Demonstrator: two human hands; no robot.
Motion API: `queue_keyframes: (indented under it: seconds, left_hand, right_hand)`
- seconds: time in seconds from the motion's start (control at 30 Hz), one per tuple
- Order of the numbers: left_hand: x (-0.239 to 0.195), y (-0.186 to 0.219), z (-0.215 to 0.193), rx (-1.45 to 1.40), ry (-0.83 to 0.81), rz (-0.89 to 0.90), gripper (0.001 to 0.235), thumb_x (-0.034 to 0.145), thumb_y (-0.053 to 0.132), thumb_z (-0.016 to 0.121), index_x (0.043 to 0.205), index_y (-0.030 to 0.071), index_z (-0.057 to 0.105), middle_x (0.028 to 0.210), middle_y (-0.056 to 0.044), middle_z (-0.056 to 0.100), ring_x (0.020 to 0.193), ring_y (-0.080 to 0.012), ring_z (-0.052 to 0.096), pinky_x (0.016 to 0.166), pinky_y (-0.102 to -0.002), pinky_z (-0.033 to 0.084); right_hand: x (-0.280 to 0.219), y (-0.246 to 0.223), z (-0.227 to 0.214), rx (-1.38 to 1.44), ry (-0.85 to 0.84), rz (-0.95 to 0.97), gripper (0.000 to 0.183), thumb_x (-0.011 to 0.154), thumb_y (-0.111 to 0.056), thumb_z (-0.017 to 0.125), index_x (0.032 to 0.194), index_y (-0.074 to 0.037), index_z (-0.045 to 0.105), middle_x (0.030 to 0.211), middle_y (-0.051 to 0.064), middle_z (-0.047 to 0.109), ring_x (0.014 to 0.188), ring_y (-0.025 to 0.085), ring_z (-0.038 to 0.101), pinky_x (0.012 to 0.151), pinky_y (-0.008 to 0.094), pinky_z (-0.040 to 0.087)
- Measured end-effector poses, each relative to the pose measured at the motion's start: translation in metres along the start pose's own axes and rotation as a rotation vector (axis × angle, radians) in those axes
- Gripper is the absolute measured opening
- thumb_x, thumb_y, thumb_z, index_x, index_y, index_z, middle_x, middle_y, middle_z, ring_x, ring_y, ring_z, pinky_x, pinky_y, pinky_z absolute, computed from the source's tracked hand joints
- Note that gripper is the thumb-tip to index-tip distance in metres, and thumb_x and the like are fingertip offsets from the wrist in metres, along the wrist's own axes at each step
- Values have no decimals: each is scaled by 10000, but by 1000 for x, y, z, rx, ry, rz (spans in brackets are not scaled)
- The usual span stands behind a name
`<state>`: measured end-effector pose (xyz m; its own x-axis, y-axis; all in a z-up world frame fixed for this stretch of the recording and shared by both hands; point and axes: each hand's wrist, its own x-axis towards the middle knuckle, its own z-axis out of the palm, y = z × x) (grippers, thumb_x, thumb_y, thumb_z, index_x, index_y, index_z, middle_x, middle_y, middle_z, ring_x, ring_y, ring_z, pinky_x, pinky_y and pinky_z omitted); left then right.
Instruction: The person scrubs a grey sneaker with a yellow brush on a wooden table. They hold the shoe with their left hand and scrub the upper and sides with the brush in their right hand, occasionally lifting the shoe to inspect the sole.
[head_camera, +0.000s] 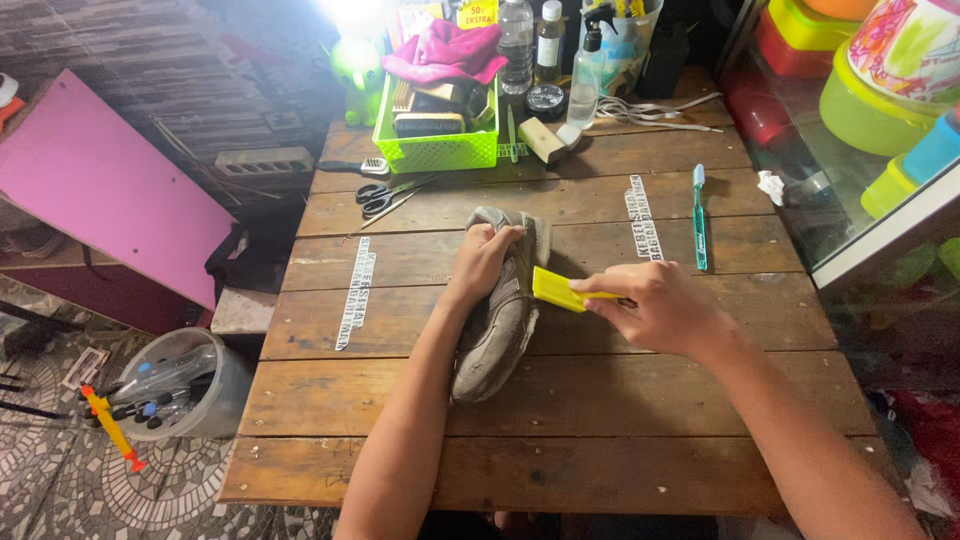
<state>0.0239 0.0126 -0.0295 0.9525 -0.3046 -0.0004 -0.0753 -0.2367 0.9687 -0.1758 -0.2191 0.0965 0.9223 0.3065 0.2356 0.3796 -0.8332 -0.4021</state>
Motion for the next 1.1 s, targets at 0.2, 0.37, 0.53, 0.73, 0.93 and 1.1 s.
queue_keyframes:
  seconds: [0.2,0.37,0.53,0.73,0.93,1.1]
  left_hand:
    - [1,-2,11,-19,-51,-1,496,928,507,758,633,136,612,643,-48,522,731,-235,561,743,-381,486]
    - [6,-9,11,-30,-50,4,491,933,500,752,637,135,611,652,-57,509,734,-247,557,740,-389,485]
    - [2,-9,12,-33,-22,11,489,934,491,759,638,140,591,650,-41,506,734,-237,557,743,-387,490]
    - [-5,13,17,104,-61,13,624,934,539,752,723,-42,665,713,-315,596,782,-389,639,825,-511,542]
    - [4,4,19,87,-45,33,626,944,543,739,725,-39,662,710,-298,618,790,-388,648,828,-520,548]
    - [-4,12,19,134,-76,7,636,945,558,724,780,-56,695,808,-357,675,900,-504,708,873,-581,533]
  right_hand:
    - [13,17,-8,-28,-37,132,159,1064,-407,721,1097,-365,870,680,-1,761,677,237,761,835,418,628]
    - [28,35,5,-200,55,245,154,1077,-462,672,1159,-380,773,901,66,814,914,399,813,864,586,633]
    - [3,1,-2,-54,-12,211,120,1073,-393,699,1079,-322,795,813,29,819,817,324,829,833,506,642]
    - [-26,-8,-16,-15,-37,61,88,1000,-375,754,1040,-320,812,747,60,783,732,342,813,663,492,623]
    - [-18,-9,-4,103,75,-73,102,959,-346,823,1048,-304,849,750,34,797,683,327,803,619,431,629]
    - [5,28,1,-82,48,83,136,1042,-405,769,1104,-329,863,674,-56,756,560,179,688,646,328,577]
